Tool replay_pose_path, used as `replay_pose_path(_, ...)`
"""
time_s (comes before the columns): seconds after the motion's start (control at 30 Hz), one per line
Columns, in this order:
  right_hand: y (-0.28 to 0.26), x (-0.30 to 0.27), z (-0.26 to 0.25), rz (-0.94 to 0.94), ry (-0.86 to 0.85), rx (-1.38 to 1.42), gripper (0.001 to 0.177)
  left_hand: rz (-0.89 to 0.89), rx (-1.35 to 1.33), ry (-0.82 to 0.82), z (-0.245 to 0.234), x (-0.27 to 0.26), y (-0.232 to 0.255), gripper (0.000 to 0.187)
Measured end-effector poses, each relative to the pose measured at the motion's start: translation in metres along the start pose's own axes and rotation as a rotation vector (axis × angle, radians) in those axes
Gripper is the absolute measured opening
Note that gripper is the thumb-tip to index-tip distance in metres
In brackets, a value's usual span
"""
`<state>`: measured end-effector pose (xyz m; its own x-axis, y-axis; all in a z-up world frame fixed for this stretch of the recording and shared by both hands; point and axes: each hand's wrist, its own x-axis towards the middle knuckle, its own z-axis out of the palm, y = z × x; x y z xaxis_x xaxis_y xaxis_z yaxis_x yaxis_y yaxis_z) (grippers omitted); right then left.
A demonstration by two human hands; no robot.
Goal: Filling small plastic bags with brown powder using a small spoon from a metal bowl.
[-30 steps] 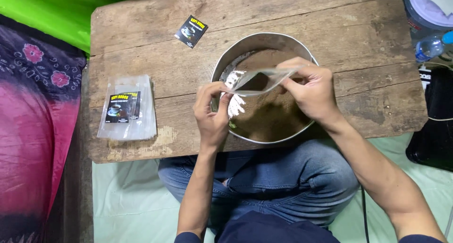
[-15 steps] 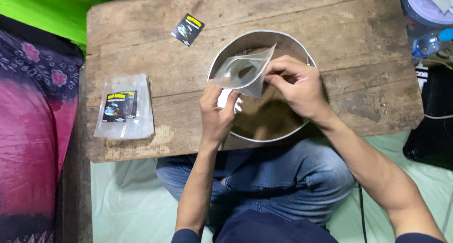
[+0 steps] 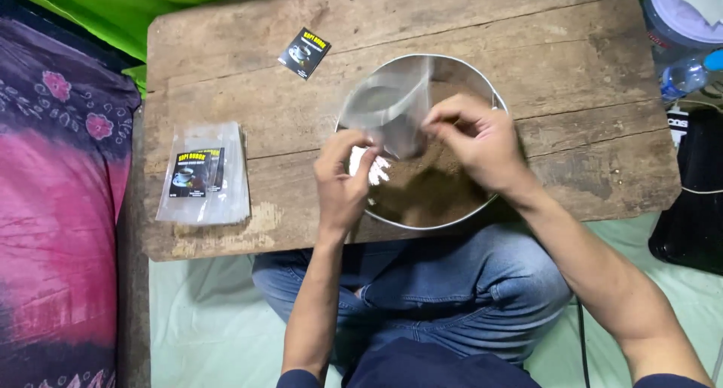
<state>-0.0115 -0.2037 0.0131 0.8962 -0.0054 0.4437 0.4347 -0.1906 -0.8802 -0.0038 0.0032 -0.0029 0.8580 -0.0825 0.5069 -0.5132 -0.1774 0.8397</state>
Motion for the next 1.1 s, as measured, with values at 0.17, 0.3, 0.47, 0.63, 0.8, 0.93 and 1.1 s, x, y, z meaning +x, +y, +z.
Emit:
replay_pose_path(0.17, -0.008, -0.003, 0.009, 0.115, -0.019, 0.083, 0.006, -0.02, -0.001, 0.005, 0.001, 0.004, 0.008, 0.009)
replay_pose_path(0.3, -0.005, 0.003, 0.0, 0.081, 0.027, 0.055, 0.005, -0.017, -0.002, 0.013, -0.008, 0.005, -0.004, 0.006)
replay_pose_path(0.47, 0.007, -0.001, 0.002, 0.098, -0.01, 0.05, 0.005, -0.081, -0.051, -0.035, 0.003, -0.002, 0.0, 0.006)
replay_pose_path(0.63, 0.009, -0.001, -0.004, 0.164, -0.026, 0.112, 0.006, -0.146, -0.157, 0.036, 0.001, -0.003, -0.002, 0.006)
replay_pose_path(0.8, 0.009, 0.0, -0.004, 0.28, -0.05, 0.235, 0.005, -0.21, -0.265, 0.058, 0.01, -0.006, 0.008, 0.023)
replay_pose_path(0.93, 0.012, -0.004, 0.003, 0.257, -0.015, 0.215, 0.008, -0.111, -0.281, 0.048, 0.035, -0.022, -0.01, 0.089)
replay_pose_path(1.1, -0.001, -0.014, 0.006, 0.263, -0.158, 0.199, 0.013, 0.007, 0.01, -0.059, 0.037, -0.014, -0.007, 0.131)
